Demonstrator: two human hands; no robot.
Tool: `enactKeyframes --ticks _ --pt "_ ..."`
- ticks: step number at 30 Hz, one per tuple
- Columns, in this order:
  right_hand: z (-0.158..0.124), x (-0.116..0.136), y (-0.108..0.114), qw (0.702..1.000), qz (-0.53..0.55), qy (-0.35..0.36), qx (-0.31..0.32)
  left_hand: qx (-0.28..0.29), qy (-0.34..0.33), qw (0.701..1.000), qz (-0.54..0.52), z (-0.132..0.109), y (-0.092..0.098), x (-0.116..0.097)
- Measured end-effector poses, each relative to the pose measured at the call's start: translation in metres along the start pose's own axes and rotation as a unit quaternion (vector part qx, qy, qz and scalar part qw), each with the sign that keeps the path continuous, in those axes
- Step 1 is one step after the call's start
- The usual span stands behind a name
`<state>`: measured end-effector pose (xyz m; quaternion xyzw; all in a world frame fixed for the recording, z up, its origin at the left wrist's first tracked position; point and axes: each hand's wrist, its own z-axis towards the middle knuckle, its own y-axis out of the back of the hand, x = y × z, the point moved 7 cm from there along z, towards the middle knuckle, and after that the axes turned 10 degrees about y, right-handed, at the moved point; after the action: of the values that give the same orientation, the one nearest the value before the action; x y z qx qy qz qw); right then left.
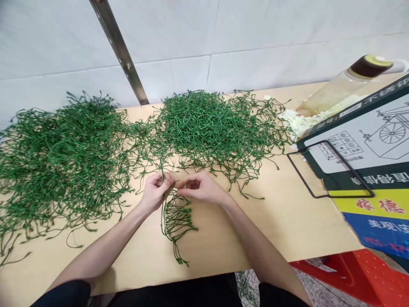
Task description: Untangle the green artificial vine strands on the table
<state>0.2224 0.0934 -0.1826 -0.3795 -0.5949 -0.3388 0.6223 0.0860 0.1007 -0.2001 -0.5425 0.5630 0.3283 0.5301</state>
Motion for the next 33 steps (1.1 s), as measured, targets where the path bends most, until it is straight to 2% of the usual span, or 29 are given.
enactKeyframes --ticks 2,6,11,19,24,29,33 --pt "0.000 0.002 0.006 1.000 0.005 0.006 -0.027 0.004 0.008 0.999 -0.034 0.001 0.000 0.001" --pt "0.000 0.009 0.022 0.994 0.016 0.038 -0.100 0.054 0.036 0.993 -0.103 0.001 -0.009 -0.001" --pt "-0.001 0.011 0.032 0.984 0.020 0.067 -0.164 0.066 0.049 0.990 -0.113 0.000 -0.013 -0.003" --pt "0.000 0.010 0.029 0.986 0.051 0.086 -0.133 0.010 0.050 0.991 -0.126 0.001 -0.005 -0.002" --pt "-0.001 0.015 0.026 0.985 0.042 0.132 -0.101 -0.002 0.050 0.991 -0.121 0.002 -0.003 -0.002" --pt "-0.001 0.018 0.024 0.978 -0.069 0.144 -0.137 -0.003 0.051 0.996 -0.071 0.000 -0.002 0.001" --pt "-0.002 0.019 0.025 0.973 -0.088 0.148 -0.154 0.012 0.066 0.997 -0.042 0.000 -0.004 0.005"
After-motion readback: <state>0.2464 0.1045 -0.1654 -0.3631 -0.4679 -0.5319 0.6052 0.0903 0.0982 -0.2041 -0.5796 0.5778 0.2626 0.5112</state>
